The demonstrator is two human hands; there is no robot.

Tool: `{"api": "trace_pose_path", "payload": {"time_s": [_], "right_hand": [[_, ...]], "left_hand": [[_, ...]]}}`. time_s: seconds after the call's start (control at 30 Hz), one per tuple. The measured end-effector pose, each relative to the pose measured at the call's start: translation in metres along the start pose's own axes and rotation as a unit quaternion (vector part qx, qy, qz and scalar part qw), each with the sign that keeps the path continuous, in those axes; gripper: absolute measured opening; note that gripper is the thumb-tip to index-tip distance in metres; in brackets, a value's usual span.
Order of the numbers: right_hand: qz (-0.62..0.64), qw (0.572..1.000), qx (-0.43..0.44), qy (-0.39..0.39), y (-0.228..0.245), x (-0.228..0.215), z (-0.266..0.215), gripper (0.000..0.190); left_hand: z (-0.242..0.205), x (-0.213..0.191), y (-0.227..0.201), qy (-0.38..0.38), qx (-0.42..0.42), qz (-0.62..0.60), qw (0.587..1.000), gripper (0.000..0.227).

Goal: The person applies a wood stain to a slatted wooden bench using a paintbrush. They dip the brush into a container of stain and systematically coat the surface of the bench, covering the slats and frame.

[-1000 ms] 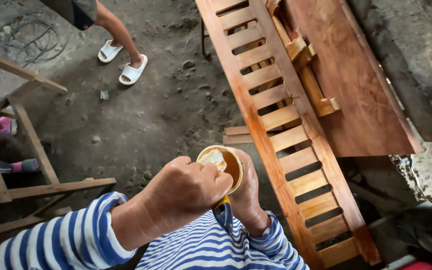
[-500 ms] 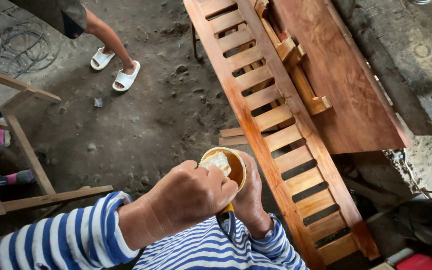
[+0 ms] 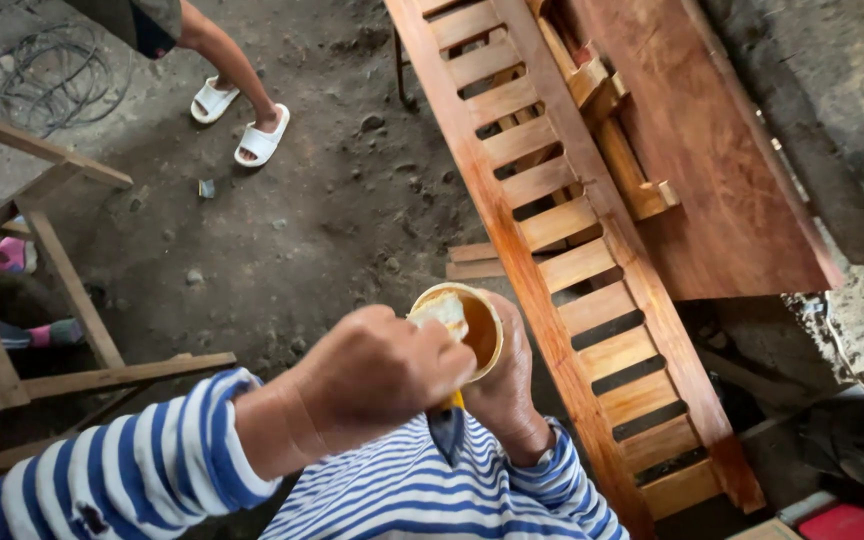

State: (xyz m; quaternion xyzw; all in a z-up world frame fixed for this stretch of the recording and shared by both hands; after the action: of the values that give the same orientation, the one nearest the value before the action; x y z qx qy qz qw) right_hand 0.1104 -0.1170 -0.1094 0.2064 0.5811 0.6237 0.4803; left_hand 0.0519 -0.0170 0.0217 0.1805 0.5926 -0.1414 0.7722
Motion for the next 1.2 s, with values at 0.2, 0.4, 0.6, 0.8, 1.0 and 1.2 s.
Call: {"api": "trace_pose_path", "payload": {"time_s": [0.2,0.4,0.6,0.8,1.0,1.2], "right_hand": [[0.004,1.0,-0.007,-0.016,0.006,-0.001,0.0,0.082],[0.019,0.999,-0.023,-0.015,0.011,0.0,0.0,0.076],[0.0,0.999,-0.032,-0.005,0.007,0.01,-0.002,0.084],[0.005,0.998,-0.053,0.036,0.009,0.022,-0.005,0.086],[-0.007,0.996,-0.068,0.064,0.006,0.034,-0.009,0.084],[0.076,0.993,-0.059,0.075,0.001,0.045,-0.011,0.094]], "left_hand": [[-0.012,-0.007,0.026,0.001,-0.155,-0.219,0.963,0.02],[-0.028,-0.009,0.025,-0.086,-0.25,-0.242,0.933,0.002],[-0.046,-0.003,0.013,-0.199,-0.34,-0.409,0.823,0.003],[-0.061,0.006,0.003,-0.216,-0.399,-0.457,0.765,0.005],[-0.081,0.016,0.001,-0.226,-0.468,-0.459,0.72,0.009],[-0.098,0.025,0.0,-0.269,-0.501,-0.519,0.638,0.011]]}}
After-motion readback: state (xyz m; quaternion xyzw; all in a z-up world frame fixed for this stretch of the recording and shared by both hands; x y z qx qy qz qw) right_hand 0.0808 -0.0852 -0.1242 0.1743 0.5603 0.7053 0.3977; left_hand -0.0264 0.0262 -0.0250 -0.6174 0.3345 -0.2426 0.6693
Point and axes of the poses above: each hand's wrist, its own z-axis towards the middle knuckle, its own x-axis out of the palm, y = z × x, the point moved 6 cm from there along z, towards the middle knuckle, and after that the axes turned 2 degrees about x, right-handed, at the moved point
